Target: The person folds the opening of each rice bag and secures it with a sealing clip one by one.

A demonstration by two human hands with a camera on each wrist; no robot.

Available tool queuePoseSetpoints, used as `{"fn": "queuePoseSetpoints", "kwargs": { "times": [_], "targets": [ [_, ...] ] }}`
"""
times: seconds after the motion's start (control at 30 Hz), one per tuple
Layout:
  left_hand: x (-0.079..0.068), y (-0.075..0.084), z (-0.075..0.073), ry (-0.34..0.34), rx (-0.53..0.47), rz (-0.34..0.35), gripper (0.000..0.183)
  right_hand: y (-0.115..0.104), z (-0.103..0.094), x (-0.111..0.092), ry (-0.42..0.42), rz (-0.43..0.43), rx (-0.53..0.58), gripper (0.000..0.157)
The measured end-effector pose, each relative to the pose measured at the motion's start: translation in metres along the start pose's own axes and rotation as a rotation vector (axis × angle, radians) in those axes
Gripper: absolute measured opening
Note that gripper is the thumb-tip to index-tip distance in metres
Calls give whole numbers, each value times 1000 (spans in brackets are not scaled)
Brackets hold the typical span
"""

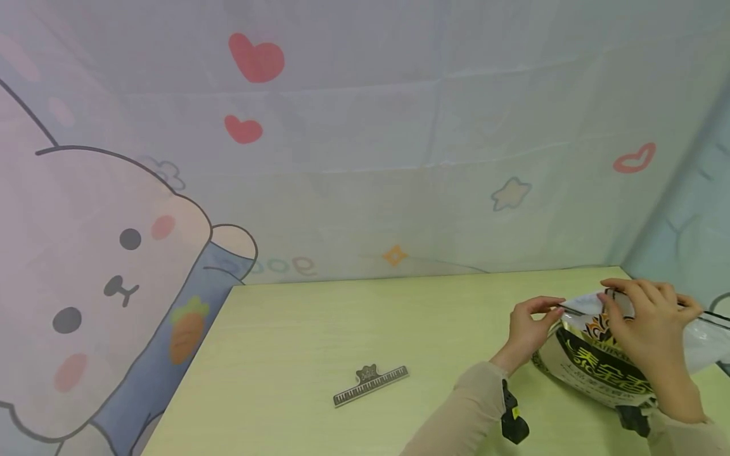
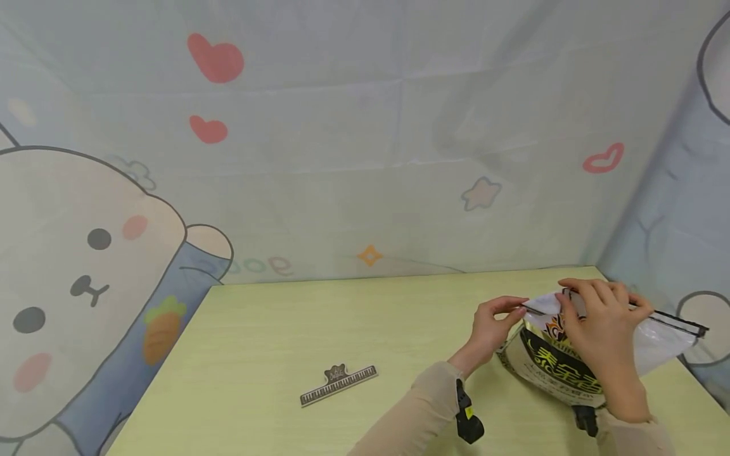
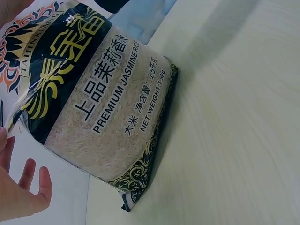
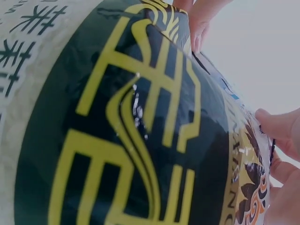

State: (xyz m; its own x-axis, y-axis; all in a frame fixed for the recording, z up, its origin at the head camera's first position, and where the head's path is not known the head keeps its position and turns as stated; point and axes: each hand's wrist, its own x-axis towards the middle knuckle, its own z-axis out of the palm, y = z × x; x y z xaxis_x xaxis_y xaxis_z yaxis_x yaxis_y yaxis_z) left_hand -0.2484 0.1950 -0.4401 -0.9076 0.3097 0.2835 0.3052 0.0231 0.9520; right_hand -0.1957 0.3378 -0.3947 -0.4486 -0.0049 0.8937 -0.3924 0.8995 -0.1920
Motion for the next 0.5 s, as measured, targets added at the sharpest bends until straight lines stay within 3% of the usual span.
{"fn": "queuePoseSetpoints", "kwargs": {
  "times": [0.3, 0.5],
  "targets": [
    [1, 1, 2, 37, -12, -31, 15, 2, 2, -2, 47, 27, 22, 69],
    [2, 1, 2, 59, 1, -19, 14, -1, 4, -1, 78, 55, 21, 12]
  ]
}}
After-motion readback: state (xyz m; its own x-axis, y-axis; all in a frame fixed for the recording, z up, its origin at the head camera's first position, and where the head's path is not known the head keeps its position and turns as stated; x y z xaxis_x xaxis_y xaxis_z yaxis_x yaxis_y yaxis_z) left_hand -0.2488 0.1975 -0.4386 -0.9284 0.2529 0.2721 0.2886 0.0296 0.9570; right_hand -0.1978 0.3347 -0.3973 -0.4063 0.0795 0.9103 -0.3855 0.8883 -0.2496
